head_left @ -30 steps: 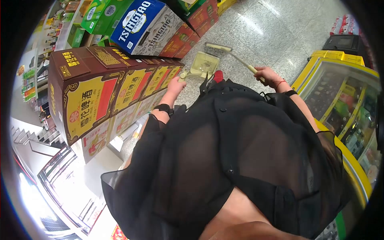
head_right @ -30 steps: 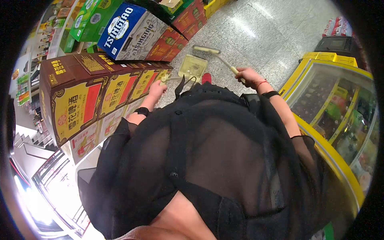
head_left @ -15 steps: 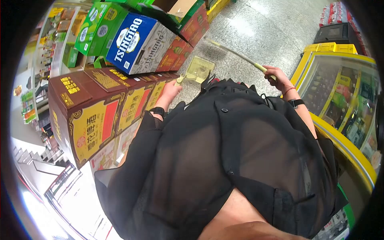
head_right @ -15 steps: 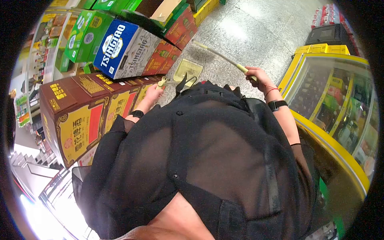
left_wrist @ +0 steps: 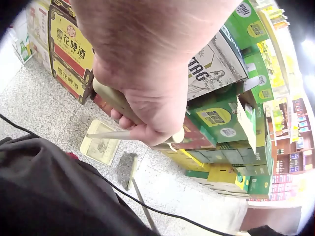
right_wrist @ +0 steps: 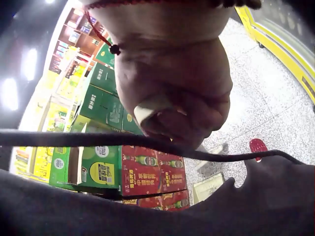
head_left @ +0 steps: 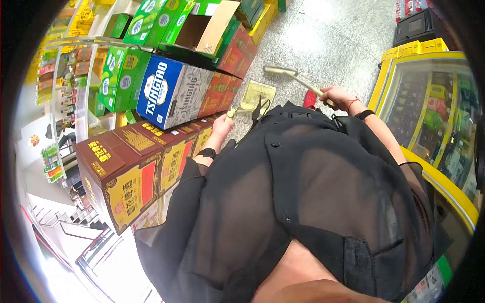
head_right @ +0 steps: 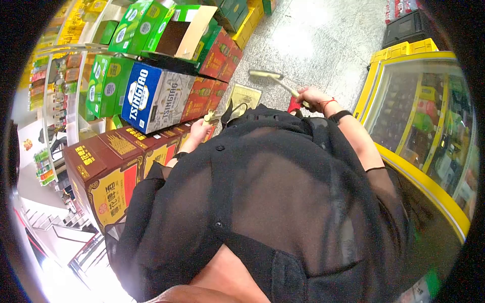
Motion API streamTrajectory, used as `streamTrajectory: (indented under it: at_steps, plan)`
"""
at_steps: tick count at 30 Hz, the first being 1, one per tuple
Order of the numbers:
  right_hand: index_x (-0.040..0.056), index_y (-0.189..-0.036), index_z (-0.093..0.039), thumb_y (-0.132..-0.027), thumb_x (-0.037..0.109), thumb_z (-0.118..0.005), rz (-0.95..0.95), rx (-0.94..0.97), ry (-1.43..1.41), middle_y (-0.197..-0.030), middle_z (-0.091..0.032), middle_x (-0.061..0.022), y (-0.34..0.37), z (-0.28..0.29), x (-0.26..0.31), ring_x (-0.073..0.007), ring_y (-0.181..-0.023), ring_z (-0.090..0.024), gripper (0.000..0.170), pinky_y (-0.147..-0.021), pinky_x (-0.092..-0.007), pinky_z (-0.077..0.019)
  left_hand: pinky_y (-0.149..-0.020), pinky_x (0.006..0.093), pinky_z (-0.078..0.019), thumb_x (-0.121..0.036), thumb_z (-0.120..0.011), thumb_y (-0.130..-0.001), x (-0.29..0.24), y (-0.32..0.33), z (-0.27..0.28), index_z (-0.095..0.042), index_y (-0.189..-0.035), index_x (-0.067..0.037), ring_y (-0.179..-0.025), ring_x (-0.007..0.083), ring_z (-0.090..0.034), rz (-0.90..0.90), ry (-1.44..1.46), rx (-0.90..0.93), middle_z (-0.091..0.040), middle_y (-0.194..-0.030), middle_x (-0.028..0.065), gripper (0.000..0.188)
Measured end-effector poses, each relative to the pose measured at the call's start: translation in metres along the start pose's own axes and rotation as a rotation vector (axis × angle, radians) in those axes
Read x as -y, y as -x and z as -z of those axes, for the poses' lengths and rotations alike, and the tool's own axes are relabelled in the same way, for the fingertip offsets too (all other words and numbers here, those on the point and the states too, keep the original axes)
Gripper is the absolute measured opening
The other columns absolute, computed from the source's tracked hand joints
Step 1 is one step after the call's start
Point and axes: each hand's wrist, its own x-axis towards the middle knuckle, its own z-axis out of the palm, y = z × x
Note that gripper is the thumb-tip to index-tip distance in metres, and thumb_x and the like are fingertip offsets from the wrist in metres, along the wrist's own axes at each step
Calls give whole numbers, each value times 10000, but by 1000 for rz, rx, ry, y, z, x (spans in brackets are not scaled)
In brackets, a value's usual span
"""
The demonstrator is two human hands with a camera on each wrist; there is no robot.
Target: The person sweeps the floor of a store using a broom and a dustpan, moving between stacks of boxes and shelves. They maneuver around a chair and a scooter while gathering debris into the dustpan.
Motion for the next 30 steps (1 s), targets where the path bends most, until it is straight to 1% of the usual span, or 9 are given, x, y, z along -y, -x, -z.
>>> streamTrajectory:
  at_steps: [3, 4, 11, 14, 16, 19, 22, 24, 30]
  plan:
    - [127, -1094, -583, -736, 125, -559, -24, 108, -25, -601, -509, -6, 13, 30, 10, -82, -422, -406, 358, -353, -233, -314, -521, 250, -410, -29, -560, -672, -24, -10, -17, -587, -862, -17, -560, 98, -508, -4, 59, 8, -566, -674, 22, 192]
    - [78, -1200, -510, -724, 114, -538, -13, 148, -46, -630, -515, -7, 19, 41, 14, -68, -397, -364, 478, -348, -212, -272, -524, 250, -421, -21, -558, -690, -36, -12, -22, -594, -892, -22, -564, 96, -517, -1, 32, 16, -579, -696, 18, 205]
    - [-15, -1148, -530, -702, 87, -533, 96, 172, -182, -737, -541, -28, 22, 120, -1, -76, -615, -506, 458, -486, -191, -375, -459, 254, -373, 1, -527, -686, -87, -41, -57, -487, -749, -30, -493, 109, -460, -2, 51, 18, -500, -600, 24, 81]
    - [5, -1112, -550, -689, 82, -560, 83, 15, -306, -680, -534, -9, 46, 145, 3, -88, -554, -493, 431, -457, -188, -362, -442, 250, -362, 3, -525, -686, -102, -47, -70, -496, -762, -33, -481, 101, -450, 4, 38, 4, -490, -596, 14, 89]
    - [32, -1133, -540, -700, 107, -556, 100, 63, -271, -662, -517, 3, 48, 169, 0, -65, -508, -455, 439, -419, -182, -306, -436, 247, -357, 2, -526, -685, -114, -48, -78, -502, -771, -35, -478, 96, -446, 9, 30, -2, -487, -596, 9, 97]
    - [85, -1197, -493, -743, 147, -540, 65, -58, -369, -632, -481, 32, 59, 192, 6, -28, -427, -353, 461, -384, -186, -250, -437, 244, -356, -5, -534, -679, -130, -50, -91, -522, -787, -40, -483, 87, -443, -18, 34, -17, -483, -595, 1, 115]
    - [95, -1224, -466, -760, 160, -549, 101, -87, -456, -627, -476, 34, 37, 206, -2, -27, -435, -360, 475, -384, -186, -247, -446, 237, -365, -15, -545, -674, -138, -61, -101, -539, -793, -37, -492, 86, -455, -2, 11, -29, -500, -607, 6, 122]
    - [108, -1180, -481, -771, 172, -558, 105, -117, -451, -628, -478, 34, 14, 208, -7, -40, -442, -372, 421, -383, -197, -256, -556, 269, -439, -92, -595, -647, -138, -76, -105, -615, -857, -23, -584, 122, -554, -13, -105, -36, -597, -674, 48, 222]
    - [127, -827, -524, -768, 171, -568, 69, -235, -381, -578, -462, 26, -26, 201, -10, -91, -453, -397, 86, -385, -265, -277, -553, 263, -439, -84, -592, -648, -168, -92, -134, -629, -971, -38, -582, 112, -550, 7, -112, 10, -603, -684, 45, 328]
